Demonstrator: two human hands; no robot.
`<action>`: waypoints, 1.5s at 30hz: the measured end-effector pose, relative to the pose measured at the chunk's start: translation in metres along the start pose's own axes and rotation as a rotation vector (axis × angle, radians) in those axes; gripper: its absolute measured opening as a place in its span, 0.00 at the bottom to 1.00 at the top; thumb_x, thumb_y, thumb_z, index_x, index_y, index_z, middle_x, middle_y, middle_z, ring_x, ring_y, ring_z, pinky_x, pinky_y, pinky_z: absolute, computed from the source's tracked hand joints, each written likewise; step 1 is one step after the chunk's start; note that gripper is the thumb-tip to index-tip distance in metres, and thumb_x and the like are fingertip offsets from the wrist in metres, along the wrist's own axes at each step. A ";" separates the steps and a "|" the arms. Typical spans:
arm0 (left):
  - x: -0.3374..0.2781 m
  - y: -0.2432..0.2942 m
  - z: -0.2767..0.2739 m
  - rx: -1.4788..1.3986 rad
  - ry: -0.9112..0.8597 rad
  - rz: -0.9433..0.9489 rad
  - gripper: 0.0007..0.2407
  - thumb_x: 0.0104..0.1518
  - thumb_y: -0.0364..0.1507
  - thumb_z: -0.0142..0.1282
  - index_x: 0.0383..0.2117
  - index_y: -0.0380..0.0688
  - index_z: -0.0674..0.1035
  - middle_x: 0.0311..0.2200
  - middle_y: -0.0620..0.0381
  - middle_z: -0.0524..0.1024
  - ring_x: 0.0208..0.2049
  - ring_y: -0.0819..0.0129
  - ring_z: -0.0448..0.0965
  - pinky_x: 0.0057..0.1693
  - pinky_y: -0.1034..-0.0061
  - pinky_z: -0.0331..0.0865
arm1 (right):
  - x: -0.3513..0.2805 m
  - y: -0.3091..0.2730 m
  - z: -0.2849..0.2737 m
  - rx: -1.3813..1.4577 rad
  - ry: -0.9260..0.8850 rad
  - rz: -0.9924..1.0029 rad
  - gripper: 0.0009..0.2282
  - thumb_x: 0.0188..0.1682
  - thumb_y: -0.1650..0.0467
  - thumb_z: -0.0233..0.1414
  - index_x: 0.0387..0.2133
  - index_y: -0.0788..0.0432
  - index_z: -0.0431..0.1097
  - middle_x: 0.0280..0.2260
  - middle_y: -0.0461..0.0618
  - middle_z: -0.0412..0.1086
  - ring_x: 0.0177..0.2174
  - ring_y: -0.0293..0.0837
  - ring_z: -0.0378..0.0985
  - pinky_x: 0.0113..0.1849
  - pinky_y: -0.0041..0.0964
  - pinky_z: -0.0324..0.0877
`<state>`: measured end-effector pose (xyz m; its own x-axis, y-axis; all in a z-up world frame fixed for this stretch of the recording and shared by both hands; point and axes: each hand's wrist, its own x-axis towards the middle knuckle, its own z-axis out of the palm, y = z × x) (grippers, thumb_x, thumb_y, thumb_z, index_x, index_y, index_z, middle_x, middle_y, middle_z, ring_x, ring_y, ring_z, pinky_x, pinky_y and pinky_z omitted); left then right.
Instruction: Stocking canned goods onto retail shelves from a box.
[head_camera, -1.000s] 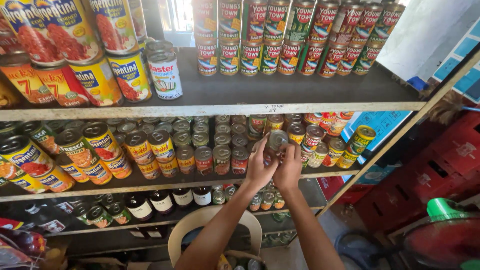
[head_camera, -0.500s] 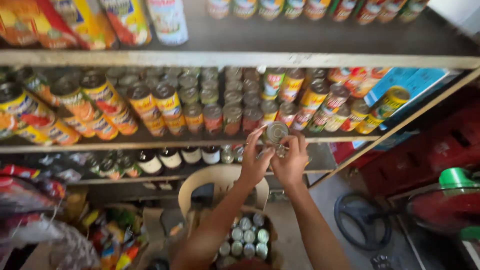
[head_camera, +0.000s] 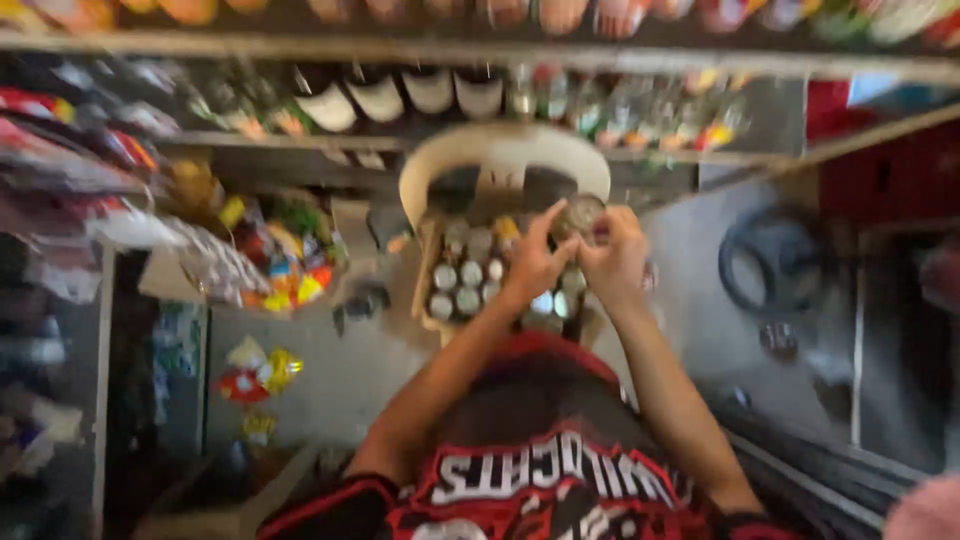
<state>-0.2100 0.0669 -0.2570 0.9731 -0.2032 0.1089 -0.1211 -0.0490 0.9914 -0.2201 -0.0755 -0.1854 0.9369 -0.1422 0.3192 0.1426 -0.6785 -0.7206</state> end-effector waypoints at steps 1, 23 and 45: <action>-0.017 -0.019 0.006 0.074 0.000 -0.050 0.27 0.59 0.34 0.61 0.66 0.43 0.68 0.58 0.42 0.73 0.60 0.53 0.73 0.65 0.66 0.66 | -0.014 0.009 0.006 -0.021 -0.034 -0.022 0.15 0.38 0.71 0.68 0.27 0.64 0.67 0.30 0.59 0.68 0.32 0.57 0.75 0.35 0.45 0.71; -0.052 -0.224 0.045 0.034 0.002 -0.589 0.31 0.59 0.37 0.59 0.66 0.34 0.62 0.57 0.46 0.72 0.58 0.59 0.72 0.63 0.68 0.65 | -0.078 0.171 0.147 0.020 -0.347 0.338 0.13 0.38 0.72 0.60 0.37 0.63 0.74 0.41 0.63 0.74 0.42 0.63 0.78 0.44 0.49 0.72; 0.069 0.064 -0.127 0.004 0.404 0.130 0.18 0.58 0.26 0.54 0.55 0.37 0.72 0.49 0.47 0.74 0.50 0.59 0.76 0.56 0.65 0.72 | 0.064 -0.108 0.138 0.574 -0.007 0.172 0.16 0.51 0.74 0.56 0.53 0.61 0.65 0.44 0.51 0.73 0.41 0.43 0.76 0.41 0.35 0.73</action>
<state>-0.1258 0.1737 -0.1765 0.9483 0.1914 0.2532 -0.2477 -0.0523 0.9674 -0.1318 0.0886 -0.1722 0.9636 -0.2096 0.1662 0.1368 -0.1478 -0.9795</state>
